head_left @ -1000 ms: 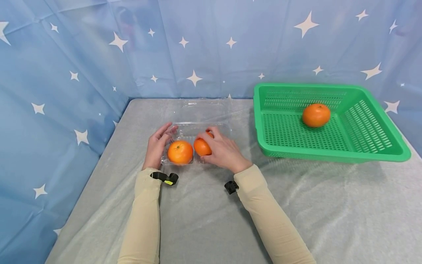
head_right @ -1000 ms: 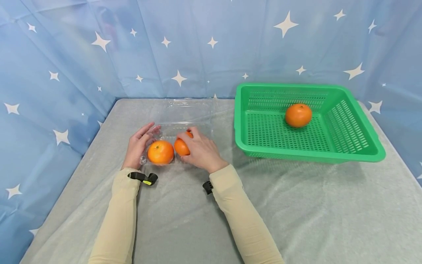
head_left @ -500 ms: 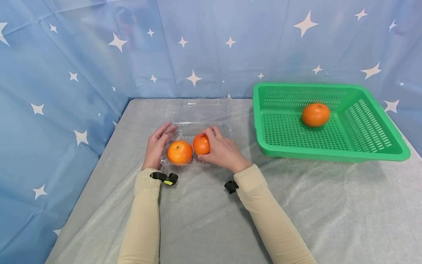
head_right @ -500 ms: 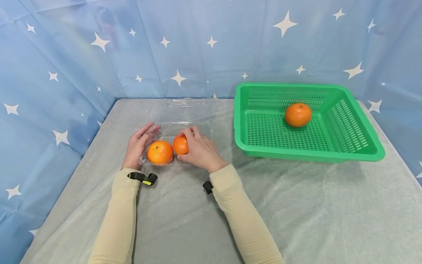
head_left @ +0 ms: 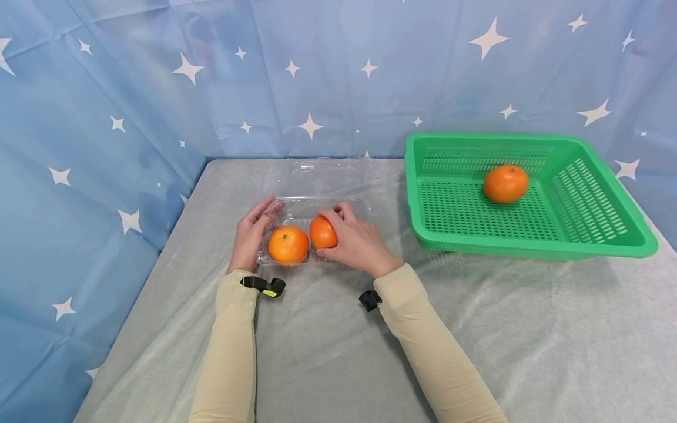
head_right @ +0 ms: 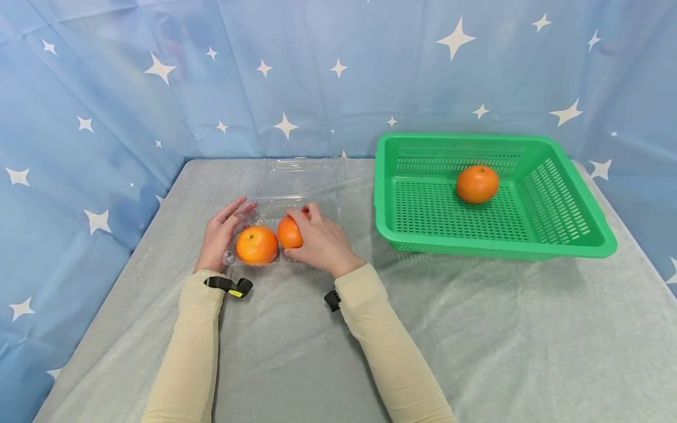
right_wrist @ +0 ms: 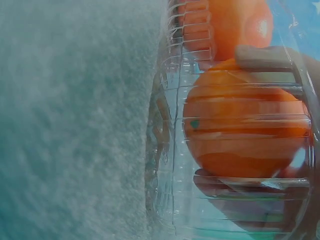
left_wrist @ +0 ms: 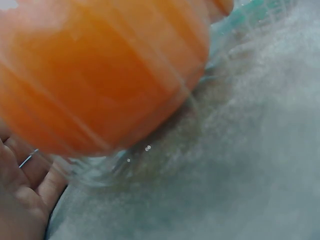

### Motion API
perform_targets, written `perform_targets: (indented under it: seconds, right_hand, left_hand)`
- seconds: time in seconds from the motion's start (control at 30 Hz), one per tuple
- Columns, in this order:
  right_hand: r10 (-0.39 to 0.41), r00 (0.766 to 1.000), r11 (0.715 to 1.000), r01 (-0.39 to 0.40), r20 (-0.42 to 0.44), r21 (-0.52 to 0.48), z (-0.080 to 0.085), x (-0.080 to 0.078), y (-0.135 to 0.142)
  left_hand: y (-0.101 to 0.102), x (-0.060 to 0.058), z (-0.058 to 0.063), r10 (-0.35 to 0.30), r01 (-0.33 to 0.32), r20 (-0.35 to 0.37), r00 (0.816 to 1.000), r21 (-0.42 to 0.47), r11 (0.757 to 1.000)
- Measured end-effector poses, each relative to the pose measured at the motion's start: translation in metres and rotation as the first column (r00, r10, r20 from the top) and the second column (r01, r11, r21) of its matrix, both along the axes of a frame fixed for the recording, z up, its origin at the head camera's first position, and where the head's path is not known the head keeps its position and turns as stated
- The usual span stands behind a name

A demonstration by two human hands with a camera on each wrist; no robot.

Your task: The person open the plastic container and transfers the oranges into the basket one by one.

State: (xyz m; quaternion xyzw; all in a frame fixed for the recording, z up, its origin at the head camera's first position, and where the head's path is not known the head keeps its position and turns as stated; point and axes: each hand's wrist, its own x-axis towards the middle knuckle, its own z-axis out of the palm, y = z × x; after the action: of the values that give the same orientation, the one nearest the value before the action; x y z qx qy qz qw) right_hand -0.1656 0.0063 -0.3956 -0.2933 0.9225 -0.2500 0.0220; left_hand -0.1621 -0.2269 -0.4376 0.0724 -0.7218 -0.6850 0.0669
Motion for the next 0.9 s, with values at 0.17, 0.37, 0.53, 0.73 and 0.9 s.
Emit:
perform_targets:
  seconds: [0.17,0.37,0.53,0.73,0.9]
  right_hand:
    - [-0.002,1.000,1.000,0.002,0.002,0.009,-0.0004,-0.0004,-0.0002]
    - [-0.015,1.000,1.000,0.015,0.012,0.000,0.0001,-0.0012,-0.0012]
    - [-0.013,1.000,1.000,0.013,-0.004,0.009,-0.0013,-0.0012,-0.0014]
    - [-0.010,1.000,1.000,0.011,-0.028,0.029,-0.0023,-0.0010,-0.0012]
    - [-0.043,0.999,0.999,0.043,0.004,0.019,-0.0009,-0.0003,-0.0019]
  left_hand:
    - [0.0001,0.0006,-0.0001,0.005,-0.005,0.001,1.000,0.002,1.000]
    - [0.0000,0.0007,0.0003,0.003,-0.003,0.007,1.000,0.003,1.000]
    - [0.0004,0.0006,0.0011,0.007,-0.007,0.011,1.000,0.005,1.000]
    - [0.0003,0.0003,0.0011,0.005,-0.005,0.010,1.000,0.002,1.000]
    - [0.0027,0.0033,0.0061,0.001,-0.001,0.016,1.000,0.013,1.000]
